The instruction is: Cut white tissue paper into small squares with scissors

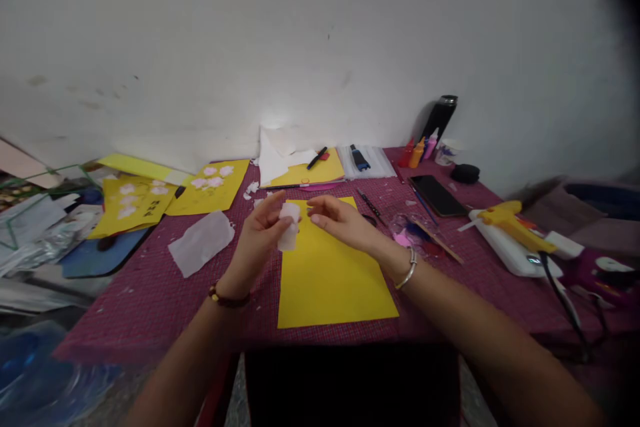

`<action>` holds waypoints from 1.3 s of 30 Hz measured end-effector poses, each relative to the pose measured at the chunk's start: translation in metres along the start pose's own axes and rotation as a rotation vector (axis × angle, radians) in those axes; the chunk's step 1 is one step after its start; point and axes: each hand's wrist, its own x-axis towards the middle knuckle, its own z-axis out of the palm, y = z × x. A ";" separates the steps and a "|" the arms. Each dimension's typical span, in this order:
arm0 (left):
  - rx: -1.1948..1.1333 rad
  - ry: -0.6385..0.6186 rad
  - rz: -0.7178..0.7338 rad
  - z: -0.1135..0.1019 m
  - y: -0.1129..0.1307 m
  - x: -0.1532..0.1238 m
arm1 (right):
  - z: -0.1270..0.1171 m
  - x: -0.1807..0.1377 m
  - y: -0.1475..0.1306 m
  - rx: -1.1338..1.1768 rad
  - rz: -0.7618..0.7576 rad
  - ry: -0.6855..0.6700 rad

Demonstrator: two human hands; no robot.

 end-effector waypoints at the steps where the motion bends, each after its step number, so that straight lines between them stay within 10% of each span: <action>1: 0.007 -0.013 -0.004 0.003 -0.003 -0.002 | 0.006 0.003 -0.003 0.069 0.003 -0.018; 16: 0.019 -0.088 -0.503 -0.027 -0.016 -0.006 | 0.026 0.026 0.017 0.361 0.119 0.145; 39: 0.210 0.021 -0.199 -0.018 -0.031 -0.006 | 0.024 0.016 0.022 0.520 0.156 0.267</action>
